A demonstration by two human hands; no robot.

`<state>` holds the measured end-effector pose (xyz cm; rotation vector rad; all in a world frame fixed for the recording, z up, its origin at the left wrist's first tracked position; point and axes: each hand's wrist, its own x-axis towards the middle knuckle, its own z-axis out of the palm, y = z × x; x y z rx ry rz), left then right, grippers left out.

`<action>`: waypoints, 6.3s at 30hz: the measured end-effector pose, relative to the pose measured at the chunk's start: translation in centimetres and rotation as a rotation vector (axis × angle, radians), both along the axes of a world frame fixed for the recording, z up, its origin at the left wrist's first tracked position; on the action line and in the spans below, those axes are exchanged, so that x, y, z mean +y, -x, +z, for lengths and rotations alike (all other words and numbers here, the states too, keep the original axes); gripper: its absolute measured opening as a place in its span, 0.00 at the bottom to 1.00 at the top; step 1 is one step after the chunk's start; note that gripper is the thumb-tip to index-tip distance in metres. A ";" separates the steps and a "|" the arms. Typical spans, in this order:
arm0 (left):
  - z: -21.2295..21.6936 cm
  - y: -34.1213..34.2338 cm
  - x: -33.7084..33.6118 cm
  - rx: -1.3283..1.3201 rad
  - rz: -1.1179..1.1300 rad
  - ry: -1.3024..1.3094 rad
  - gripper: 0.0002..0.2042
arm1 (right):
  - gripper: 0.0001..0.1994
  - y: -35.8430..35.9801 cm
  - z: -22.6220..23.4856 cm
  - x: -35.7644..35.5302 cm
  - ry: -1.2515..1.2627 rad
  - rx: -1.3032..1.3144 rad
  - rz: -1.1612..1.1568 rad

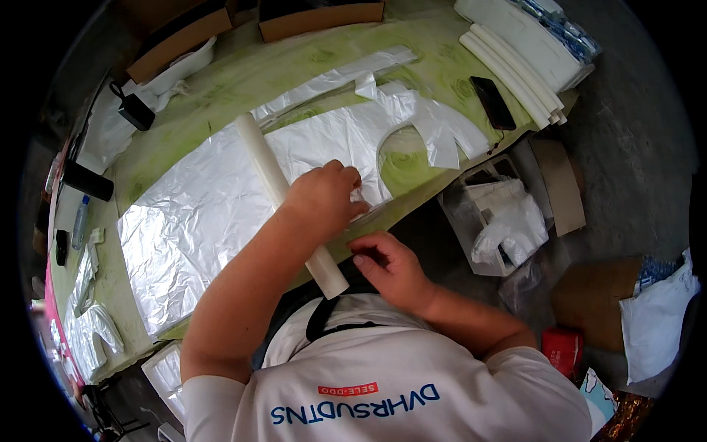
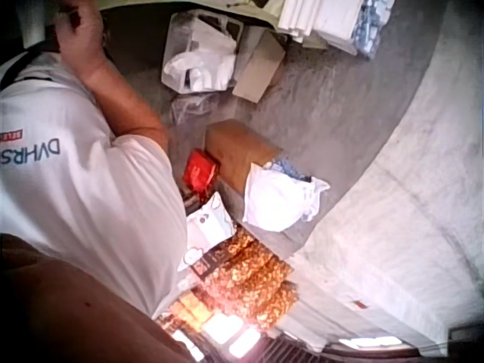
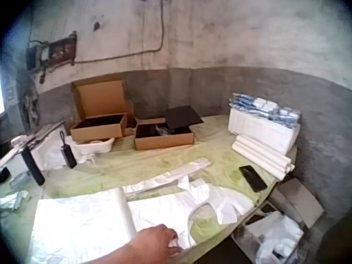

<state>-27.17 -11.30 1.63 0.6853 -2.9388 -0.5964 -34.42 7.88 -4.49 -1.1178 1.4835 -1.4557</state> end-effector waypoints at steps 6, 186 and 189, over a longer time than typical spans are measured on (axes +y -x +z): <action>0.5 0.5 -1.3 -0.024 0.124 -0.168 0.10 | 0.10 2.2 -0.7 1.4 0.088 0.052 -0.158; -4.4 -20.8 -3.4 0.586 0.330 0.067 0.19 | 0.29 -4.0 2.2 -24.0 -0.252 1.227 -0.034; -4.4 -20.8 -3.4 0.573 0.337 0.063 0.19 | 0.32 -2.5 3.1 -25.3 -0.454 1.200 -0.003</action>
